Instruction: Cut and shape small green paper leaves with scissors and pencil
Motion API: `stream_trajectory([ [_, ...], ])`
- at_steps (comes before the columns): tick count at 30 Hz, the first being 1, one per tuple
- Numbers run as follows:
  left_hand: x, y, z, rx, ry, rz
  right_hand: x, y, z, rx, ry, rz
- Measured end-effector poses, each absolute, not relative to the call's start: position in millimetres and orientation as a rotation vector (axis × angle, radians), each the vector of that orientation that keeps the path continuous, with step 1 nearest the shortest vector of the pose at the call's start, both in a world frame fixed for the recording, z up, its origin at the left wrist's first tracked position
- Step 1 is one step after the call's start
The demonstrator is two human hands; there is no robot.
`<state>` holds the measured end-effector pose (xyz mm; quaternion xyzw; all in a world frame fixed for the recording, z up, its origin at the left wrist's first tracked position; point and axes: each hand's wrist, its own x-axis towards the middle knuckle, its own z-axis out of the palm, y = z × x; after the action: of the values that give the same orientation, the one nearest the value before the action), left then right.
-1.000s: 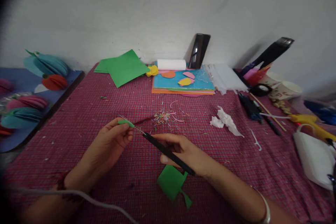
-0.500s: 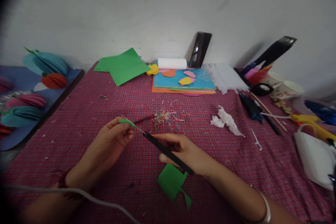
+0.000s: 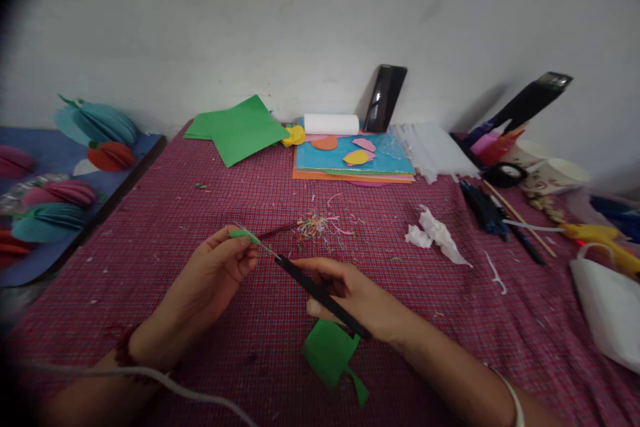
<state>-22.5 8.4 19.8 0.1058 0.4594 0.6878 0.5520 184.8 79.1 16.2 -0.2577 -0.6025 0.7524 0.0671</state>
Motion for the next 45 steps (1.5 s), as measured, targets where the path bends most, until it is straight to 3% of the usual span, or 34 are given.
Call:
stream_trajectory([
  [35,-22.1,9.3,21.9,0.252,1.084,1.619,186.8,78.4,10.5,-0.883,-1.844,2.250],
  [45,-22.4,9.1,19.9,0.265,1.064,1.624,183.0,76.9,22.4,-0.934,-1.937,2.102],
])
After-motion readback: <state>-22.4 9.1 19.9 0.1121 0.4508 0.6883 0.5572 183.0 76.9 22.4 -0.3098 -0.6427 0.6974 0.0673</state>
